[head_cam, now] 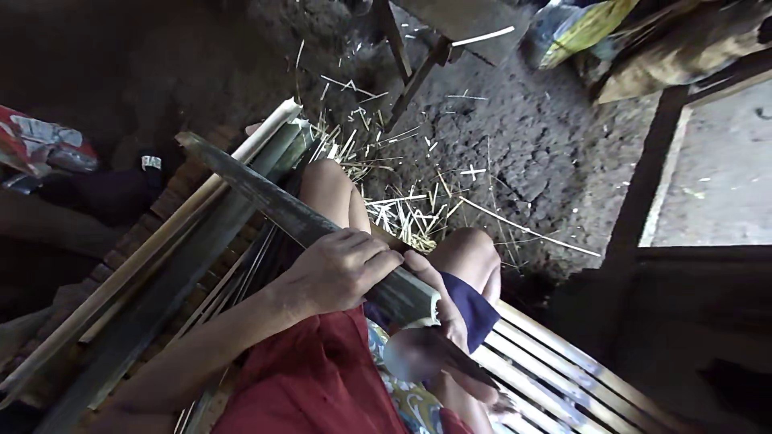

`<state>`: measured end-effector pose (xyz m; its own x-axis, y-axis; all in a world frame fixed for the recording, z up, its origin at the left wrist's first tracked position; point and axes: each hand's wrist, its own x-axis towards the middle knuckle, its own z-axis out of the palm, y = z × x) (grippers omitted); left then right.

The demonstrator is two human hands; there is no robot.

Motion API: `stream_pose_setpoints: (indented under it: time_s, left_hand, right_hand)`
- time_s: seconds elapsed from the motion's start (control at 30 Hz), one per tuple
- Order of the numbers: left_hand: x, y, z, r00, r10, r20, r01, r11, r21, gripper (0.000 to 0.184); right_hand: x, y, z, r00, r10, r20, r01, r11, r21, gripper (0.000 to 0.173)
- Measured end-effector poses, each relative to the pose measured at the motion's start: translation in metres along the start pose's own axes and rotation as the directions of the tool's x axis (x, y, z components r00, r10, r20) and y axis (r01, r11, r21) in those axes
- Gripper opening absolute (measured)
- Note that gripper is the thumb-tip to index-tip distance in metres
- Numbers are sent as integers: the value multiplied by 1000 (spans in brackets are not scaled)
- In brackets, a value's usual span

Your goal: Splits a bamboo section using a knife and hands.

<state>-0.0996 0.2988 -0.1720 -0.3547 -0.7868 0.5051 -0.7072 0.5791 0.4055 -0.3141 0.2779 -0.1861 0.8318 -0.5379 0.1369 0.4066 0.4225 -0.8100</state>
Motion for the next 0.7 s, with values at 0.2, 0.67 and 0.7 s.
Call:
stream_pose_setpoints:
  time_s: [0.2, 0.67, 0.7]
  left_hand:
    - [4, -2, 4, 1000, 19, 4, -19, 1000, 15, 15]
    - [2, 4, 32, 999, -46, -16, 46, 999, -2, 15]
    - [2, 4, 38, 998, -60, -32, 60, 998, 6, 16]
  right_hand:
    - [-3, 2, 0, 998, 47, -36, -43, 995, 85, 80]
    - [-16, -12, -14, 966, 241, -90, -238, 971, 36, 70]
    - [-17, -15, -14, 955, 267, -126, -268, 963, 11, 70]
